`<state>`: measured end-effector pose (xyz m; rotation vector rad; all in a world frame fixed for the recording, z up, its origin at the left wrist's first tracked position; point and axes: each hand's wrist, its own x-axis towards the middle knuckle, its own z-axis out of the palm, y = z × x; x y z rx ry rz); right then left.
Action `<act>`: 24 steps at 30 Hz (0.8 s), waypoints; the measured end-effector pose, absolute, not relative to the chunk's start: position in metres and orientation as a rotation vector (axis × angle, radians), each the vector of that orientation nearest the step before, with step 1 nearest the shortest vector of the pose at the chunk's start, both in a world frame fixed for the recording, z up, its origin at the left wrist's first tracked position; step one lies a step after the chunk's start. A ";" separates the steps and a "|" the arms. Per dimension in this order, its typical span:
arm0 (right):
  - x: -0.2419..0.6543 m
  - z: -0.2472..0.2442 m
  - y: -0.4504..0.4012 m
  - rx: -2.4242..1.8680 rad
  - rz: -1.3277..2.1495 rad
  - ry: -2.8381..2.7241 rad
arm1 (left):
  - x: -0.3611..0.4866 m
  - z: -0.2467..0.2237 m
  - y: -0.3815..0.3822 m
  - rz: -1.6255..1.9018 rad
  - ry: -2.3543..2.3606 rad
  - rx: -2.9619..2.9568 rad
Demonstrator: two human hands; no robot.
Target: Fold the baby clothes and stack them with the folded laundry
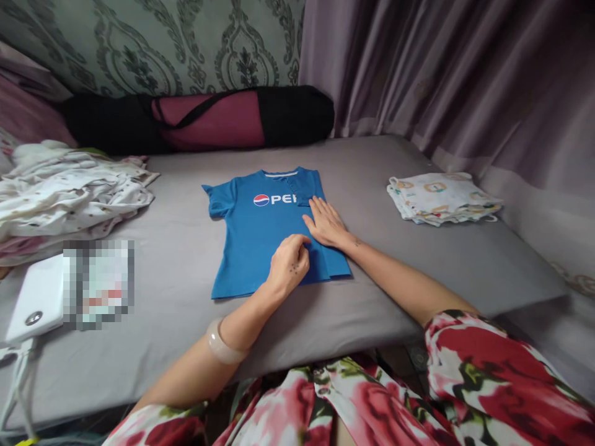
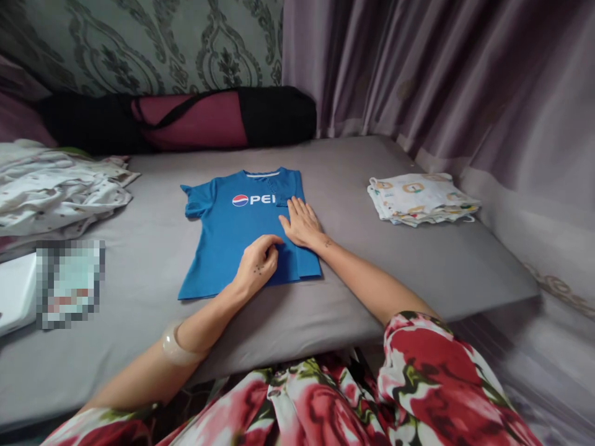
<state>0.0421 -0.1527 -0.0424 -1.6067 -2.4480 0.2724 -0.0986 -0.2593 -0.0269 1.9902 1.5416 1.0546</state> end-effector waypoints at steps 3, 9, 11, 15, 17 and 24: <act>0.043 -0.041 -0.161 -1.652 0.278 -2.449 | -0.099 -0.027 -0.259 1.036 1.548 1.987; 0.053 -0.039 -0.199 -1.662 0.322 -2.505 | -0.101 -0.029 -0.258 1.022 1.575 1.992; 0.054 -0.038 -0.205 -1.658 0.305 -2.507 | -0.100 -0.030 -0.258 1.018 1.569 2.011; 0.054 -0.034 -0.212 -1.658 0.300 -2.525 | -0.100 -0.030 -0.259 1.014 1.571 2.023; 0.056 -0.032 -0.223 -1.625 0.327 -2.563 | -0.100 -0.030 -0.259 1.021 1.569 2.018; 0.083 -0.015 -0.293 -1.369 0.377 -2.703 | -0.106 -0.024 -0.255 1.036 1.583 1.950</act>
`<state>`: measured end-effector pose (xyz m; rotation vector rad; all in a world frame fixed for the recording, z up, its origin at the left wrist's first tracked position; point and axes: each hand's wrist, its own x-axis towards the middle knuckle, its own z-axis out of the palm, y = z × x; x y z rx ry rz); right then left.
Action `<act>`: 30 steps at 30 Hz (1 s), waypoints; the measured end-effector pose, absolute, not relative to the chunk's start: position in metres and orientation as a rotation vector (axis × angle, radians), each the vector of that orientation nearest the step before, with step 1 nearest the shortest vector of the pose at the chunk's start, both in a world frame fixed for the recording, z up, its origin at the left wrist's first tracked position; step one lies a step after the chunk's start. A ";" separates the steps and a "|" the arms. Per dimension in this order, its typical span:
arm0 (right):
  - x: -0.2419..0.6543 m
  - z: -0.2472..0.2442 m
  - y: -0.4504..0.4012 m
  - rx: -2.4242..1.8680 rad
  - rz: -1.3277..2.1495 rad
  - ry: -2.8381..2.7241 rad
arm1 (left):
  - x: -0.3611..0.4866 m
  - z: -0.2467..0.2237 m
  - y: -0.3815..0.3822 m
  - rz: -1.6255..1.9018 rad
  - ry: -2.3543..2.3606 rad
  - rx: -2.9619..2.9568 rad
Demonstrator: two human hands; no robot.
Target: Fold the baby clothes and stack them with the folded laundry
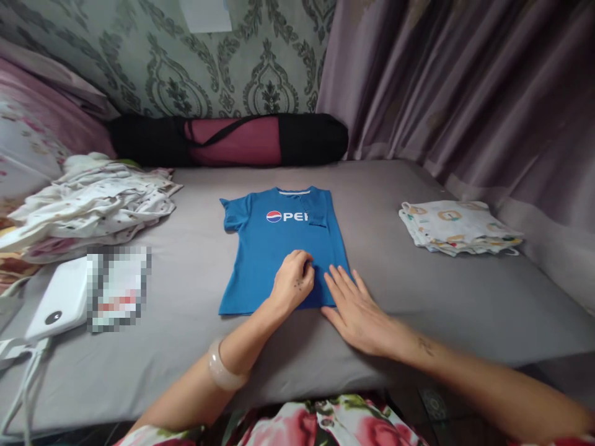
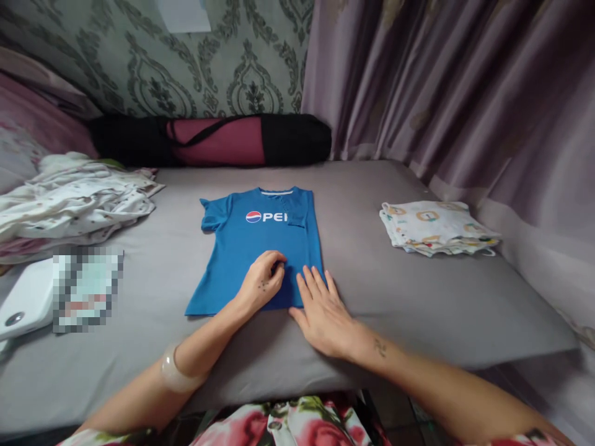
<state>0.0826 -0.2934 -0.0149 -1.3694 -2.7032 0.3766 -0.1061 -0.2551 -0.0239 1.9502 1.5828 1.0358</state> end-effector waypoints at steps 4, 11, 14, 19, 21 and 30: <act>0.088 0.013 -0.281 -1.299 0.411 -2.768 | -0.112 -0.014 -0.250 0.905 1.621 1.859; 0.058 0.019 -0.134 -1.517 0.415 -2.463 | -0.125 0.012 -0.218 0.527 1.559 1.711; 0.043 -0.002 -0.083 -1.637 0.371 -2.315 | -0.129 0.012 -0.184 0.588 1.567 1.561; 0.028 -0.026 -0.061 -1.750 0.308 -2.185 | -0.131 -0.001 -0.107 0.761 1.854 1.447; 0.025 -0.031 -0.065 -1.736 0.246 -2.165 | -0.131 -0.006 -0.079 0.762 1.974 1.442; 0.029 -0.035 -0.068 -1.640 0.197 -2.273 | -0.119 -0.013 -0.022 0.692 2.170 1.383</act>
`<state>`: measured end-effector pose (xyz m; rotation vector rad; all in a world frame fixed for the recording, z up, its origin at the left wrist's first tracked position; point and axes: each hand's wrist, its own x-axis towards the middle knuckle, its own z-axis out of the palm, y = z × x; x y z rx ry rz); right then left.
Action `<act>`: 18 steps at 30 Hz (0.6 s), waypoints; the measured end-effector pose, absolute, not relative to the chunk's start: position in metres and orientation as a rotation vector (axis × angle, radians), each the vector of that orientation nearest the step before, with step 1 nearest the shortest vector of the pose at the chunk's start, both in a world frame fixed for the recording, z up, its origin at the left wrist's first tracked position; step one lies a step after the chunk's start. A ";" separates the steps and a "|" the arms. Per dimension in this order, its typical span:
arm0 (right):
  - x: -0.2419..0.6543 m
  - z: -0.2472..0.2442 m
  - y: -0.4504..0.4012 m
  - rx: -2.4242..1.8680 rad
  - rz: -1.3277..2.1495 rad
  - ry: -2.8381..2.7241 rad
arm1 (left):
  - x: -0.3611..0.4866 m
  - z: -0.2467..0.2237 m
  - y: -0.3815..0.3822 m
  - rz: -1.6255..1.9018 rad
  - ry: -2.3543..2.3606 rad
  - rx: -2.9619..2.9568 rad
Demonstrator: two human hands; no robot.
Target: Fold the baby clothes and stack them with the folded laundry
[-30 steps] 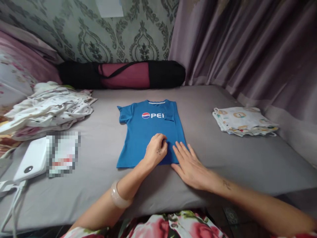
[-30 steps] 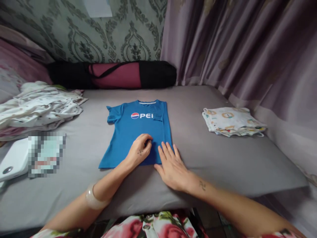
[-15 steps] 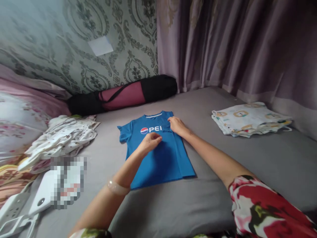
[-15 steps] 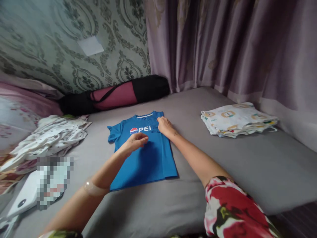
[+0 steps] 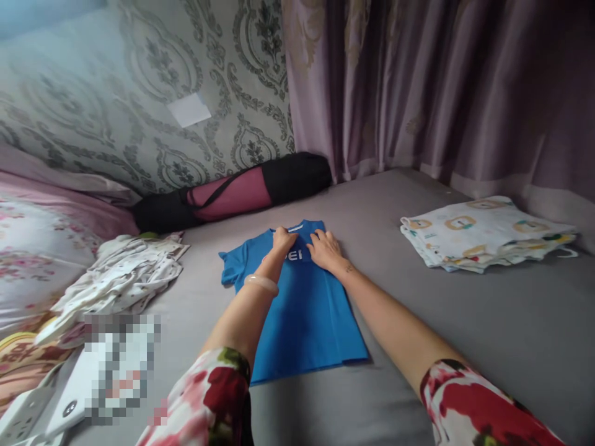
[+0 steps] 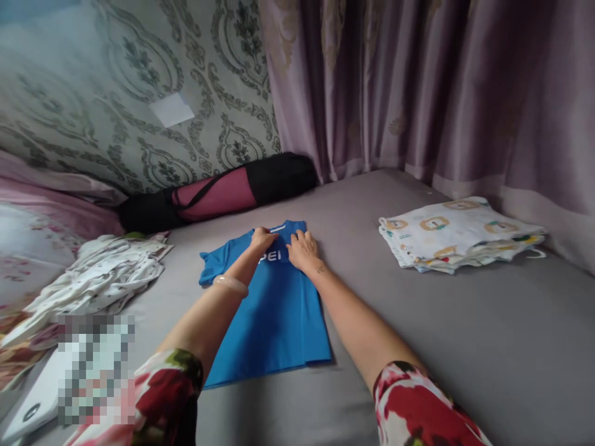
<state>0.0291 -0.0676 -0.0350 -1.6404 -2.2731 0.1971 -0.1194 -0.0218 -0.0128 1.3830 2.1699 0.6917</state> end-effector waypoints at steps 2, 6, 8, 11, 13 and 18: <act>0.031 -0.035 -0.062 -1.628 0.228 -2.297 | -0.116 -0.015 -0.018 0.688 2.178 1.391; 0.036 -0.033 -0.052 -1.605 0.350 -2.344 | -0.111 -0.018 -0.015 0.733 2.134 1.417; 0.037 -0.032 -0.048 -1.601 0.408 -2.346 | -0.110 -0.016 -0.014 0.751 2.112 1.427; 0.039 -0.033 -0.043 -1.594 0.481 -2.321 | -0.107 -0.009 -0.016 0.802 2.085 1.512; 0.040 -0.034 -0.039 -1.569 0.523 -2.296 | -0.103 -0.004 -0.020 0.879 2.036 1.650; 0.047 -0.040 -0.023 -1.434 0.681 -2.215 | -0.089 -0.007 -0.035 0.971 1.821 1.942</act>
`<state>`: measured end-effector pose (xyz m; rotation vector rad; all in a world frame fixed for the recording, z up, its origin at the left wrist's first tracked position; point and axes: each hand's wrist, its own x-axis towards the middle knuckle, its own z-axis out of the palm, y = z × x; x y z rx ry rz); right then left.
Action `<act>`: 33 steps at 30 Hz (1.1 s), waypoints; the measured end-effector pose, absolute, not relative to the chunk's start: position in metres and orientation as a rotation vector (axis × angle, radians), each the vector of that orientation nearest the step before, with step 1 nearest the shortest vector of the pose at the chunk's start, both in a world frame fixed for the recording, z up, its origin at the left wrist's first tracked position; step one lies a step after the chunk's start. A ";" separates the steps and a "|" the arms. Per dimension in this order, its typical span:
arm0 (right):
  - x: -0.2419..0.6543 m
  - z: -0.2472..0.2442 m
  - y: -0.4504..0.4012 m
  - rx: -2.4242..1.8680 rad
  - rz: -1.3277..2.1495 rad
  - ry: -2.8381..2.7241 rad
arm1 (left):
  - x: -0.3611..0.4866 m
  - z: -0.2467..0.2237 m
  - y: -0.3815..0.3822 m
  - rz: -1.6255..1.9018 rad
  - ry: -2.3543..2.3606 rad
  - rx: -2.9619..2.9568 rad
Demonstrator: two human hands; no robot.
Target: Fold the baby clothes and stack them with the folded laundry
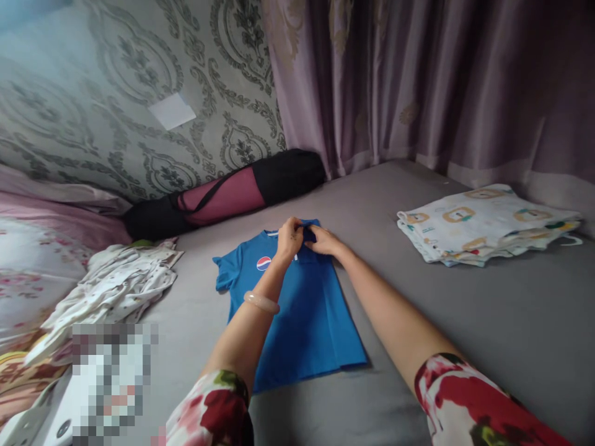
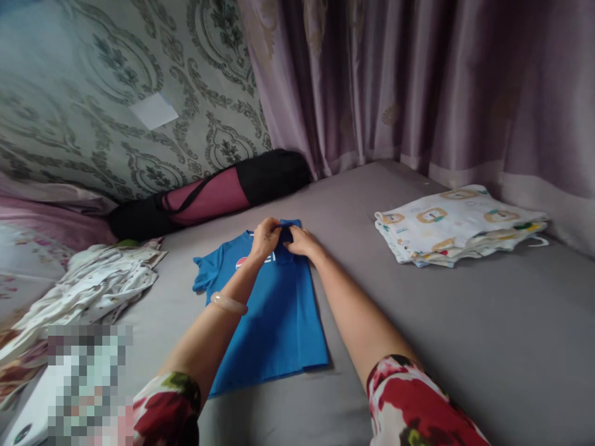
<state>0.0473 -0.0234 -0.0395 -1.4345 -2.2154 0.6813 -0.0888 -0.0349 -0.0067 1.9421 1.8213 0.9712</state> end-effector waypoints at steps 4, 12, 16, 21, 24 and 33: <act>0.051 -0.041 -0.016 -1.439 0.815 -2.030 | -0.078 -0.016 -0.051 0.871 1.766 2.088; 0.054 -0.043 -0.012 -1.516 0.819 -1.680 | -0.073 -0.026 -0.076 0.616 1.623 2.345; 0.051 -0.045 -0.012 -1.525 0.851 -1.615 | -0.078 -0.036 -0.081 0.762 1.729 2.337; 0.048 -0.048 -0.011 -1.558 0.811 -1.612 | -0.085 -0.040 -0.085 0.807 2.070 2.049; 0.048 -0.050 -0.011 -1.544 0.800 -1.608 | -0.087 -0.037 -0.085 0.763 2.101 1.881; 0.048 -0.049 -0.015 -1.566 0.691 -1.607 | -0.082 -0.034 -0.088 0.774 2.038 1.740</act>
